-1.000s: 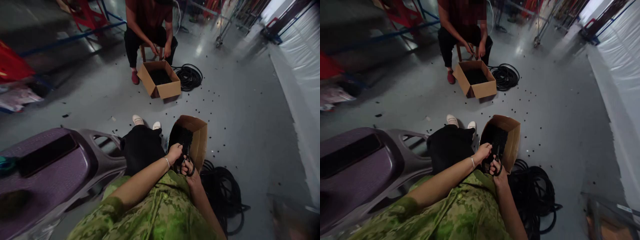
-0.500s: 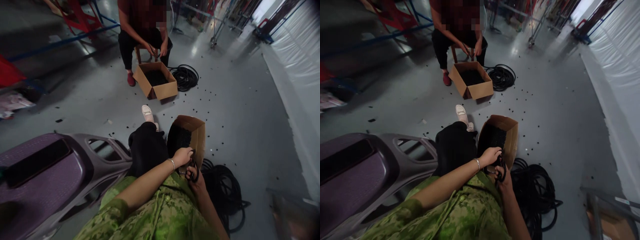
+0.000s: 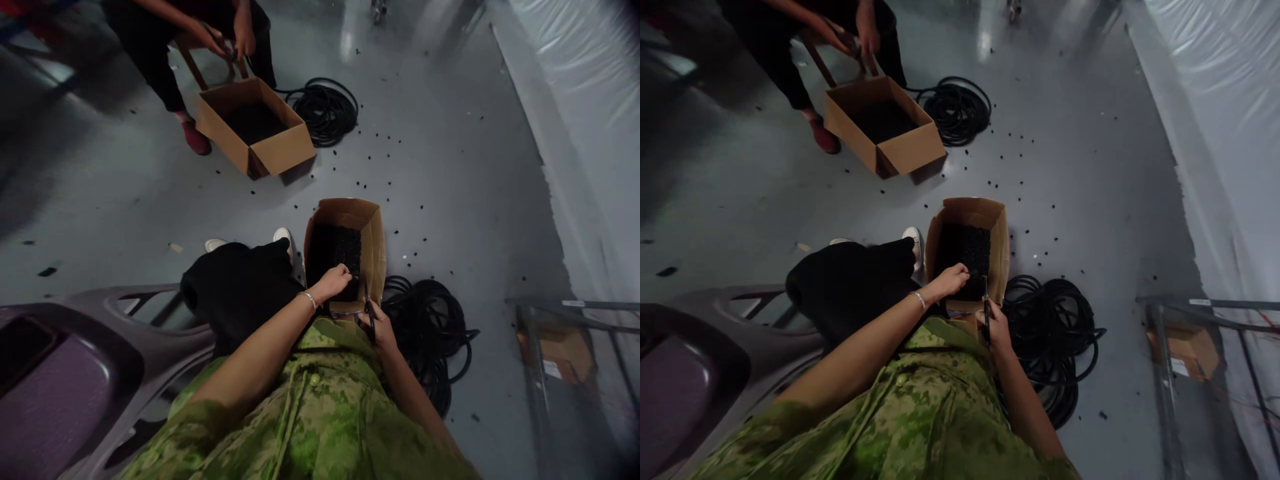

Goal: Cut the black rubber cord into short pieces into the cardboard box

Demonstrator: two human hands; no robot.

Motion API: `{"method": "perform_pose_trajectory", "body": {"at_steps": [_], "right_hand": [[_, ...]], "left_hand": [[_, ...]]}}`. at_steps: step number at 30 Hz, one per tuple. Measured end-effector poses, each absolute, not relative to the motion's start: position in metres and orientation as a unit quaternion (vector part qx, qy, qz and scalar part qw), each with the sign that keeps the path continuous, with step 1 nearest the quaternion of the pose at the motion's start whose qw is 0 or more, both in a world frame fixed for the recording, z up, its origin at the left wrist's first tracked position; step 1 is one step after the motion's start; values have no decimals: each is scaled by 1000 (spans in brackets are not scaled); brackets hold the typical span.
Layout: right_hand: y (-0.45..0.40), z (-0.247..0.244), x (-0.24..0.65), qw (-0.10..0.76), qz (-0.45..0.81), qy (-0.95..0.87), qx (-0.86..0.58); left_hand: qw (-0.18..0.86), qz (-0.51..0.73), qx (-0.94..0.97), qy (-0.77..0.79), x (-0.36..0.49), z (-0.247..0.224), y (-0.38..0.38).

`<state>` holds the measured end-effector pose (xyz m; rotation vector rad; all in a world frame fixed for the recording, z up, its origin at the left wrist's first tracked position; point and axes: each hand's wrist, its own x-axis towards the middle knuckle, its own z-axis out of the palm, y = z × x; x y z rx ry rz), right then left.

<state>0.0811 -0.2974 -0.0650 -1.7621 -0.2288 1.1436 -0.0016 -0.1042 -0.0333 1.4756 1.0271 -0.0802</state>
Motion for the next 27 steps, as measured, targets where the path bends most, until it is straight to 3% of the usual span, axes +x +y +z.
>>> {"method": "perform_pose_trajectory", "body": {"at_steps": [5, 27], "right_hand": [[-280, -57, 81, 459, 471, -194, -728], [-265, -46, 101, 491, 451, -265, -697]], "left_hand": [[726, 10, 528, 442, -7, -23, -105], [721, 61, 587, 364, -6, -15, -109]]}}
